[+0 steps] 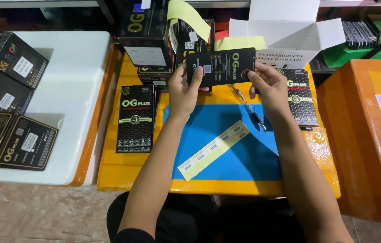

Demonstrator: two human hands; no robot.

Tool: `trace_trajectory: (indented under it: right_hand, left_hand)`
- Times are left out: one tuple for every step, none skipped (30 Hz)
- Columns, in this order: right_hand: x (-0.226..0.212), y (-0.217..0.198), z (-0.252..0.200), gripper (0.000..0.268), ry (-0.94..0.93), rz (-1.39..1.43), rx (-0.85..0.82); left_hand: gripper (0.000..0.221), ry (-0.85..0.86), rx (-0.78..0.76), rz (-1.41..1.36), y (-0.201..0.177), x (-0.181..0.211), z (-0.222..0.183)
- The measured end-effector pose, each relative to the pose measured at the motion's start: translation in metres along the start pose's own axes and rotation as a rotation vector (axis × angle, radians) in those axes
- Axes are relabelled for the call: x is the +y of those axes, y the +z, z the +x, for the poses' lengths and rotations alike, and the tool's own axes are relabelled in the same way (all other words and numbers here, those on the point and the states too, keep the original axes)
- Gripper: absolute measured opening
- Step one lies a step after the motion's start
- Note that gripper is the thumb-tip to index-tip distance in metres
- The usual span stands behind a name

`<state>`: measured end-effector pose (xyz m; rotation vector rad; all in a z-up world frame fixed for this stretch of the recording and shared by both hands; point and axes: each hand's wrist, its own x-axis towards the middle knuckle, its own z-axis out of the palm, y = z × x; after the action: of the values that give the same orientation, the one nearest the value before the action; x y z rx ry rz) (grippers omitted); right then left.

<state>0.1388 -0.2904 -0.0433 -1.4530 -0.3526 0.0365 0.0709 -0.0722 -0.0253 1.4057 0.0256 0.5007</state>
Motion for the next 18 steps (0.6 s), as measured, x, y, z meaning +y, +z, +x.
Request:
trace_trajectory:
  right_hand:
    - [-0.001,0.001,-0.002,0.029,-0.001,0.001,-0.001]
    - [-0.002,0.002,-0.003,0.027,-0.046,0.029,0.05]
    - [-0.003,0.003,-0.005,0.026,-0.09,0.058,0.103]
    - [0.005,-0.001,-0.001,0.026,-0.09,0.059,0.103]
    - [0.014,-0.007,0.002,0.022,-0.141,0.052,0.145]
    - [0.023,-0.012,0.005,0.019,-0.192,0.046,0.186]
    - [0.024,-0.012,0.006,0.019,-0.193,0.045,0.185]
    - [0.026,-0.012,0.007,0.019,-0.228,0.044,0.218]
    - [0.028,-0.012,0.007,0.019,-0.261,0.044,0.253]
    - [0.025,-0.012,0.006,0.019,-0.26,0.043,0.255]
    - [0.023,-0.012,0.004,0.018,-0.305,0.011,0.274]
    - [0.02,-0.011,0.002,0.016,-0.349,-0.021,0.293]
    - [0.018,-0.011,0.001,0.016,-0.347,-0.024,0.296]
    - [0.015,-0.011,0.0,0.014,-0.439,-0.098,0.304]
    - [0.011,-0.013,-0.003,0.012,-0.53,-0.179,0.315]
    - [0.014,-0.017,-0.002,0.012,-0.526,-0.188,0.323]
    - [0.016,-0.021,-0.001,0.01,-0.599,-0.226,0.338]
    - [0.018,-0.025,0.0,0.007,-0.672,-0.264,0.352]
  left_hand:
    - [0.028,0.001,0.001,0.001,0.0,0.003,0.0]
    - [0.029,0.01,-0.032,-0.048,0.001,0.005,0.0]
    - [0.03,0.018,-0.066,-0.096,0.001,0.008,-0.001]
    - [0.03,0.019,-0.067,-0.096,-0.003,0.002,0.0]
    - [0.029,0.02,-0.123,-0.091,-0.007,-0.004,0.001]
    - [0.029,0.021,-0.18,-0.085,-0.011,-0.01,0.001]
    - [0.029,0.023,-0.18,-0.087,-0.011,-0.005,0.002]
    - [0.033,0.02,-0.234,-0.041,-0.012,0.001,0.003]
    - [0.037,0.014,-0.289,0.006,-0.013,0.005,0.003]
    - [0.037,0.013,-0.291,0.006,-0.013,0.007,0.003]
    - [0.038,0.033,-0.361,-0.033,-0.015,0.009,0.001]
    - [0.04,0.053,-0.431,-0.072,-0.016,0.011,-0.001]
    - [0.04,0.05,-0.433,-0.075,-0.017,0.014,-0.001]
    - [0.044,0.041,-0.462,-0.112,-0.017,0.018,-0.001]
    - [0.049,0.029,-0.496,-0.154,-0.016,0.021,-0.001]
    - [0.049,0.024,-0.503,-0.162,-0.017,0.016,0.0]
    - [0.047,-0.002,-0.514,-0.179,-0.018,0.011,0.0]
    - [0.045,-0.029,-0.525,-0.196,-0.018,0.007,0.0]
